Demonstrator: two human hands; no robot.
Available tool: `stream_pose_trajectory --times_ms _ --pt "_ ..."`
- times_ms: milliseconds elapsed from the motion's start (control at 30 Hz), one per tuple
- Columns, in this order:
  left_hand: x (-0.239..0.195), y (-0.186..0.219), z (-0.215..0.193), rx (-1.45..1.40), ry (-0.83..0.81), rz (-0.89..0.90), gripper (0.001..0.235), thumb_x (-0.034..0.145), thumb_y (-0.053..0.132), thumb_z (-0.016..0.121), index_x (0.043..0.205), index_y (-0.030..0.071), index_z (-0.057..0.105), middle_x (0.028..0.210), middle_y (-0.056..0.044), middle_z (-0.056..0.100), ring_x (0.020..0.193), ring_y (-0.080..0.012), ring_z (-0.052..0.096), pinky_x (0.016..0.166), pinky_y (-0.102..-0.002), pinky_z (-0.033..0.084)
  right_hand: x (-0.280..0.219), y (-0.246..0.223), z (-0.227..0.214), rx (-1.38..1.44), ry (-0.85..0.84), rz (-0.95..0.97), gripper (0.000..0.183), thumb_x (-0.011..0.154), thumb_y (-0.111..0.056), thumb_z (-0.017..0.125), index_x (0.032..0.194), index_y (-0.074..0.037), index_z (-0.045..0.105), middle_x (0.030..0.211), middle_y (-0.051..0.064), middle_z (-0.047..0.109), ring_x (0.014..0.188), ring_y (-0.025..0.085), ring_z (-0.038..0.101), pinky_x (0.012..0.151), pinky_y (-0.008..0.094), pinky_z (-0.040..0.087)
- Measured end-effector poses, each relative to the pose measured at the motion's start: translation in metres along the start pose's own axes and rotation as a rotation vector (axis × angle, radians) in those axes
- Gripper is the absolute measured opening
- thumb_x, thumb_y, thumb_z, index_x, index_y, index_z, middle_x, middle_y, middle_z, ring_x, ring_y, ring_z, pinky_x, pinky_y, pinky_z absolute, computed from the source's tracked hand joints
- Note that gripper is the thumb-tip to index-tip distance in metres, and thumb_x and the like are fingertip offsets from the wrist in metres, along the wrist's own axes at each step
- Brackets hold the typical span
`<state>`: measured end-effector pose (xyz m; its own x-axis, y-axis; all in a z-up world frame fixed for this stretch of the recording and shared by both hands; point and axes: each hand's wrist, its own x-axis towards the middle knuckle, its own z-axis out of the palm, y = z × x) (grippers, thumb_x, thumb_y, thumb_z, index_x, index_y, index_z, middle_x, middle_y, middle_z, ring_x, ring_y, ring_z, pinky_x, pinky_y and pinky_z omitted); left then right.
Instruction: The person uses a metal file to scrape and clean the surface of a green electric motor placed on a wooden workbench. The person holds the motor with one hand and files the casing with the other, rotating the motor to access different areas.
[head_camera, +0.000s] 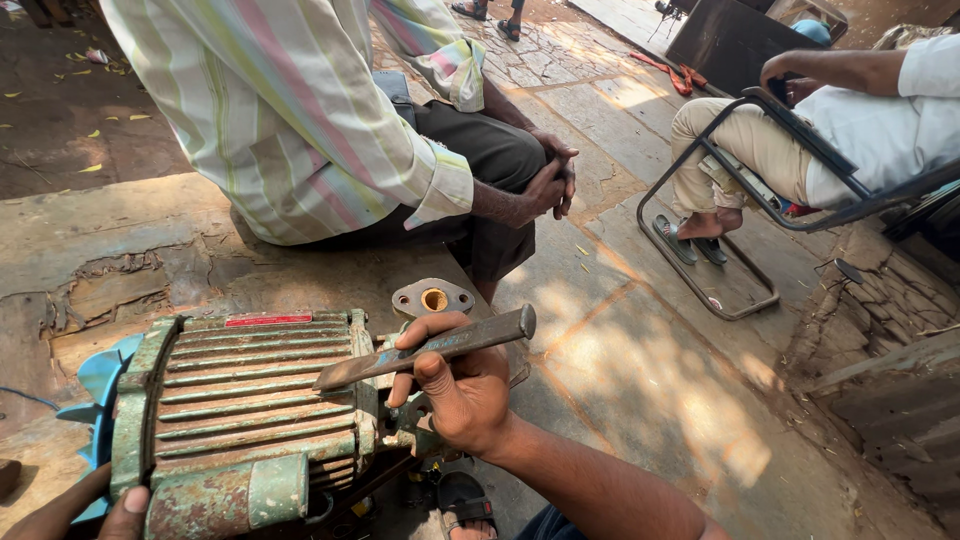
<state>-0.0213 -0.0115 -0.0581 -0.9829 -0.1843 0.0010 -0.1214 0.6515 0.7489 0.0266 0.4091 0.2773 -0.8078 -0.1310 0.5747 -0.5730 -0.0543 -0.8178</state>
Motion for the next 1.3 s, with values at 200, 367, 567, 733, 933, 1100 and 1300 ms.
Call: stream_pose_trajectory --times_ms 200,367,567,733,933,1100,1300 --pt "0.011 -0.01 0.007 0.121 0.006 0.028 0.074 0.093 0.047 0.071 0.139 -0.011 0.064 0.095 -0.033 0.075 0.087 -0.0403 0.079 0.083 -0.049 0.064 0.004 -0.001 0.001 -0.057 -0.003 0.024 0.042 0.112 -0.034 0.057 0.127 0.005 0.058 0.08 0.008 0.068 0.075 0.013 0.072 0.066 0.024 0.056" --pt "0.007 -0.008 0.006 0.052 0.04 0.054 0.072 0.095 0.044 0.071 0.135 -0.015 0.064 0.096 -0.034 0.074 0.089 -0.0395 0.077 0.08 -0.048 0.064 0.011 -0.003 0.002 -0.066 0.025 0.095 0.047 0.111 -0.039 0.056 0.13 0.004 0.058 0.083 0.007 0.069 0.075 0.011 0.07 0.066 0.023 0.055" --pt "-0.003 0.011 -0.001 0.064 0.04 0.026 0.07 0.096 0.04 0.07 0.138 -0.015 0.062 0.096 -0.035 0.074 0.086 -0.0392 0.078 0.081 -0.048 0.064 0.018 -0.008 0.004 -0.142 0.014 0.212 0.044 0.108 -0.035 0.058 0.133 0.001 0.056 0.082 0.004 0.069 0.078 0.009 0.07 0.069 0.022 0.056" --pt "-0.011 0.042 -0.019 0.084 -0.025 0.015 0.067 0.094 0.038 0.068 0.143 -0.007 0.063 0.097 -0.033 0.075 0.084 -0.0392 0.08 0.078 -0.048 0.065 0.022 -0.008 0.007 -0.389 -0.083 0.156 0.036 0.113 -0.026 0.057 0.136 0.002 0.057 0.081 0.004 0.071 0.086 0.012 0.071 0.084 0.025 0.054" --pt "-0.023 0.082 -0.038 0.017 -0.07 0.007 0.064 0.093 0.036 0.068 0.144 -0.002 0.063 0.099 -0.029 0.077 0.091 -0.0398 0.079 0.083 -0.051 0.065 0.02 -0.001 0.007 -0.278 -0.001 0.279 0.029 0.11 -0.027 0.054 0.113 0.0 0.06 0.091 0.006 0.068 0.084 0.012 0.075 0.071 0.024 0.058" --pt "-0.027 0.101 -0.047 0.009 -0.11 -0.099 0.067 0.092 0.039 0.071 0.148 0.003 0.064 0.101 -0.028 0.079 0.086 -0.039 0.081 0.072 -0.05 0.066 0.012 -0.001 0.004 -0.285 0.02 0.099 0.028 0.111 -0.029 0.053 0.11 -0.002 0.057 0.083 0.007 0.066 0.074 0.013 0.073 0.065 0.026 0.059" --pt "-0.03 0.106 -0.049 0.069 -0.087 -0.098 0.071 0.088 0.045 0.071 0.147 0.008 0.064 0.108 -0.026 0.079 0.101 -0.041 0.078 0.082 -0.054 0.062 0.012 -0.001 0.006 -0.287 -0.033 0.158 0.028 0.11 -0.028 0.056 0.109 0.0 0.059 0.083 0.006 0.066 0.077 0.013 0.072 0.069 0.026 0.061"
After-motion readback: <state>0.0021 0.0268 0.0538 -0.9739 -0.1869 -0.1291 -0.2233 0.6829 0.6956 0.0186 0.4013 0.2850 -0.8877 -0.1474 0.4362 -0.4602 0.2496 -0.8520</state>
